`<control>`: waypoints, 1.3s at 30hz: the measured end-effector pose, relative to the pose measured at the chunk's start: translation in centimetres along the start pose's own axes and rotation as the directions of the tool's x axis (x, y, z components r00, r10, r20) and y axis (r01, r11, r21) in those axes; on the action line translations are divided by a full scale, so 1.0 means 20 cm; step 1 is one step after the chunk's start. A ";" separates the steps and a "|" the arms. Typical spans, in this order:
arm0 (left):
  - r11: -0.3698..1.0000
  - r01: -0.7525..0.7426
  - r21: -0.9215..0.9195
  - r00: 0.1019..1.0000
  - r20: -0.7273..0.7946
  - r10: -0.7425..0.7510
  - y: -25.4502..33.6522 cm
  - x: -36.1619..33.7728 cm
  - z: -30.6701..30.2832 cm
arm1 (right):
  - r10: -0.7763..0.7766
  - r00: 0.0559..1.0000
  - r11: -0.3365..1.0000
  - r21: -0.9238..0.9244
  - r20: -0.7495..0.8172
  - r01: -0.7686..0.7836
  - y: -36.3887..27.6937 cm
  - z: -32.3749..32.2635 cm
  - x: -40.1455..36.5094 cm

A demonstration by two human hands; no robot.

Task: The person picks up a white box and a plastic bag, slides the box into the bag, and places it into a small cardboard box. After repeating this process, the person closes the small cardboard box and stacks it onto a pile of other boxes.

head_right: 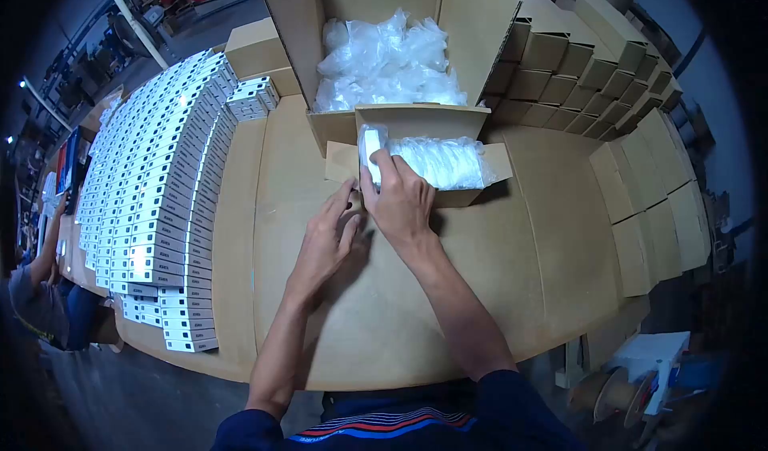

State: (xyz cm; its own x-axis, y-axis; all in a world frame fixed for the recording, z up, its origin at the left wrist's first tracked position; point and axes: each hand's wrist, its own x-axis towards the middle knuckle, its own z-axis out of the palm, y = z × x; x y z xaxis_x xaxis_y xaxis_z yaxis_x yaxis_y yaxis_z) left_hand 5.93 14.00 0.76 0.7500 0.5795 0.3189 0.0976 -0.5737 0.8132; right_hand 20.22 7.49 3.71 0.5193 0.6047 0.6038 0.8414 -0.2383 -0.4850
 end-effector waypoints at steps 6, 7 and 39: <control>0.996 0.008 -0.088 0.999 0.044 -0.004 -0.08 0.01 -0.01 | -0.154 0.983 0.976 -0.141 0.098 0.167 0.03 0.08 -0.08; 0.995 0.012 -0.100 0.999 0.050 -0.007 -0.08 0.00 -0.02 | -0.175 0.978 0.966 -0.170 0.115 0.193 0.03 0.09 -0.10; 0.757 -0.113 0.643 0.901 -0.255 0.351 -1.04 0.87 -0.82 | -0.076 0.961 0.916 0.399 0.265 -0.038 -0.29 1.39 0.77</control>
State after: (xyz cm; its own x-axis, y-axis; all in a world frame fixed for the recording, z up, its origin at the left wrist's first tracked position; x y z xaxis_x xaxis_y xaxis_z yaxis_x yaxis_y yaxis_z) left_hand 6.29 45.60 -2.68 0.5429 0.4681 0.6973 0.4095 -0.8724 0.2668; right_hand 19.17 39.32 -1.83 0.3959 0.8006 0.4497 0.6915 0.0623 -0.7197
